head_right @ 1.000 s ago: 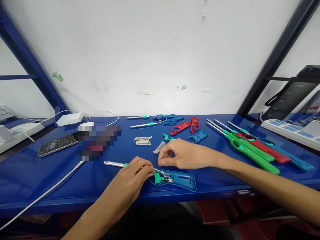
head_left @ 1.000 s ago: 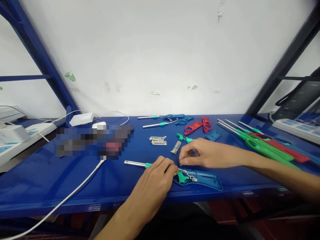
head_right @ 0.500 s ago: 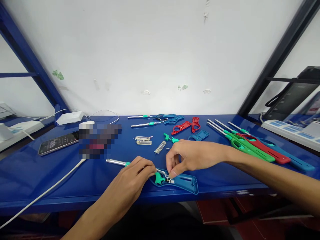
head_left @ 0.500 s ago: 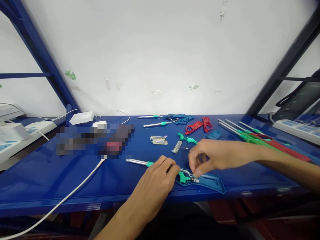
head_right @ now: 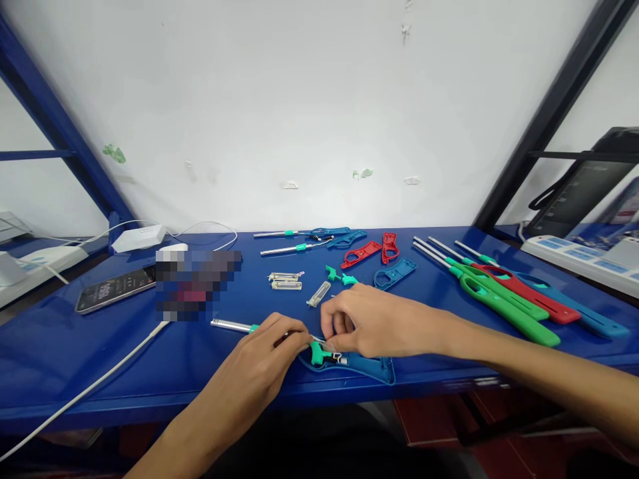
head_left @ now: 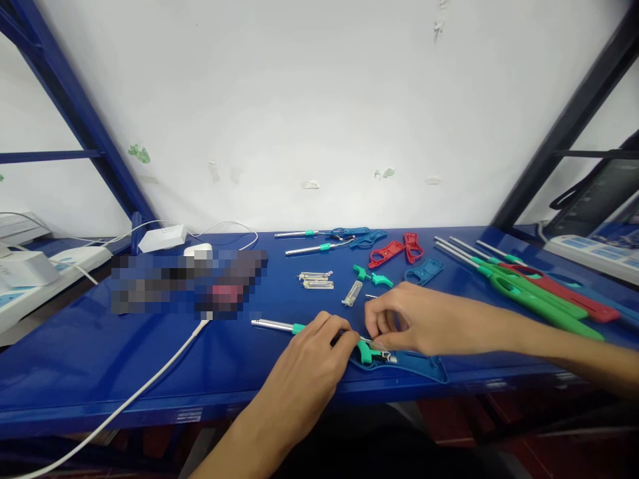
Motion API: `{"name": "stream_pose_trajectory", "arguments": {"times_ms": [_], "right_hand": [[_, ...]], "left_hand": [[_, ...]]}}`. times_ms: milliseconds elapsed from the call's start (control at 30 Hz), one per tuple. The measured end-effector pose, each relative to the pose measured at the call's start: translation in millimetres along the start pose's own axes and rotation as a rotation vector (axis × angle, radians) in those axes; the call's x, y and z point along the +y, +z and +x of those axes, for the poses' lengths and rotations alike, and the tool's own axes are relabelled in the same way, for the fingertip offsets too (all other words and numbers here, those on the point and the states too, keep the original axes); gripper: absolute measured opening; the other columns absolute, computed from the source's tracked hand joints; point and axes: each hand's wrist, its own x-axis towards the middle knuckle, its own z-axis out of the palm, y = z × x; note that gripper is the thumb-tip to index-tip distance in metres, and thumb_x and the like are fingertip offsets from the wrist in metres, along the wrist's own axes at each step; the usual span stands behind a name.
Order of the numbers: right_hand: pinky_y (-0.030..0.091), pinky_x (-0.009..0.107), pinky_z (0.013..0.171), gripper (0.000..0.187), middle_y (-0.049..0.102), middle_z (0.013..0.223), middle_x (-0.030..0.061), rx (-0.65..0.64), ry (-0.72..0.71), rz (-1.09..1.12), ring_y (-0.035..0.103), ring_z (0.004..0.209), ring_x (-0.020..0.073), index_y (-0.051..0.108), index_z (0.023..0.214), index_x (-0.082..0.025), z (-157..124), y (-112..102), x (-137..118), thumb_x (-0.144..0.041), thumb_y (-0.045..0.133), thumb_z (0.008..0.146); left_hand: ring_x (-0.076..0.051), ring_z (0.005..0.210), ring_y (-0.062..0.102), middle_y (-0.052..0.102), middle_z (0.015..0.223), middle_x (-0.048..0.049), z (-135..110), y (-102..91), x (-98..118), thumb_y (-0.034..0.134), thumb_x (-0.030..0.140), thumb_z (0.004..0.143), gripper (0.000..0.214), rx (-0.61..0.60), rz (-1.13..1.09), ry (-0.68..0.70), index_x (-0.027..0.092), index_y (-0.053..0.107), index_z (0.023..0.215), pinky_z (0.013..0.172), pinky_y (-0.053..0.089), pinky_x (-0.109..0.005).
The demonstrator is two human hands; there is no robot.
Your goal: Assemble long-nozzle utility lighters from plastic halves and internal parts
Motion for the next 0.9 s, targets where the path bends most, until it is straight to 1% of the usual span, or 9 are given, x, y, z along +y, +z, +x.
{"name": "stream_pose_trajectory", "arguments": {"times_ms": [100,167,233,300,400,467,533,700,900], "right_hand": [[0.043,0.028,0.055,0.015,0.07,0.076,-0.0001,0.009,0.018,0.003,0.061,0.065,0.0173,0.07,0.092,-0.025,1,0,-1,-0.039,0.071,0.09],[0.045,0.028,0.057,0.018,0.072,0.08,0.0011,0.015,0.016,0.01,0.063,0.067,0.0179,0.07,0.092,-0.024,1,0,-1,-0.042,0.07,0.091],[0.045,0.028,0.058,0.019,0.073,0.081,0.0014,0.019,0.008,0.008,0.063,0.068,0.0179,0.07,0.089,-0.024,0,1,0,-0.043,0.069,0.092],[0.044,0.028,0.057,0.016,0.073,0.078,0.0007,0.023,-0.005,0.002,0.062,0.066,0.0174,0.071,0.087,-0.025,0,2,0,-0.04,0.068,0.092],[0.045,0.028,0.059,0.012,0.075,0.083,0.0017,0.05,-0.03,-0.006,0.065,0.07,0.0184,0.073,0.088,-0.024,-1,3,0,-0.034,0.068,0.09],[0.046,0.029,0.061,0.012,0.076,0.087,0.0024,0.062,-0.035,-0.016,0.067,0.074,0.0192,0.074,0.088,-0.024,0,3,-1,-0.034,0.068,0.09],[0.045,0.028,0.059,0.012,0.076,0.085,0.0016,0.045,-0.029,-0.024,0.066,0.072,0.0183,0.074,0.089,-0.023,0,4,0,-0.034,0.068,0.09],[0.043,0.026,0.056,0.012,0.073,0.082,-0.0006,-0.012,0.002,0.026,0.061,0.066,0.0149,0.072,0.091,-0.023,1,5,2,-0.034,0.068,0.091],[0.041,0.025,0.055,0.009,0.066,0.077,-0.003,-0.024,-0.019,0.062,0.054,0.065,0.013,0.067,0.087,-0.023,-2,7,5,-0.031,0.068,0.092]], "left_hand": [[-0.025,0.103,0.062,0.069,0.117,-0.007,0,2.5,-2,0.053,-0.002,0.101,0.033,0.02,-0.062,-0.042,0.017,0.063,0.126,0.087,0.06,-0.04],[-0.024,0.105,0.062,0.069,0.119,-0.0072,1,1.4,-4,0.052,0.001,0.102,0.036,0.063,-0.106,-0.075,0.017,0.062,0.132,0.092,0.059,-0.041],[-0.025,0.107,0.062,0.07,0.12,-0.0082,2,-3.8,-5,0.049,0.002,0.103,0.035,0.076,-0.127,-0.103,0.017,0.064,0.132,0.095,0.057,-0.043],[-0.026,0.108,0.062,0.071,0.117,-0.0084,5,-13.0,-6,0.048,0.005,0.105,0.03,0.024,-0.141,-0.129,0.016,0.069,0.123,0.097,0.055,-0.044],[-0.024,0.106,0.063,0.072,0.112,-0.0049,13,-28.9,-7,0.056,0.016,0.106,0.019,-0.108,-0.212,-0.184,0.02,0.073,0.114,0.098,0.052,-0.042],[-0.023,0.105,0.064,0.072,0.11,-0.003,19,-37.1,-8,0.059,0.015,0.105,0.018,-0.214,-0.236,-0.209,0.022,0.075,0.11,0.096,0.051,-0.04],[-0.023,0.102,0.066,0.073,0.106,-0.0021,25,-41.8,-8,0.058,0.014,0.104,0.019,-0.273,-0.24,-0.237,0.022,0.076,0.105,0.093,0.05,-0.039],[-0.022,0.099,0.067,0.075,0.103,0.0003,31,-43.8,-9,0.057,0.014,0.103,0.019,-0.268,-0.263,-0.266,0.022,0.074,0.1,0.09,0.048,-0.036],[-0.022,0.098,0.069,0.076,0.101,-0.0003,29,-44.1,-8,0.058,0.011,0.101,0.02,-0.242,-0.266,-0.253,0.022,0.075,0.1,0.087,0.048,-0.034]]}}
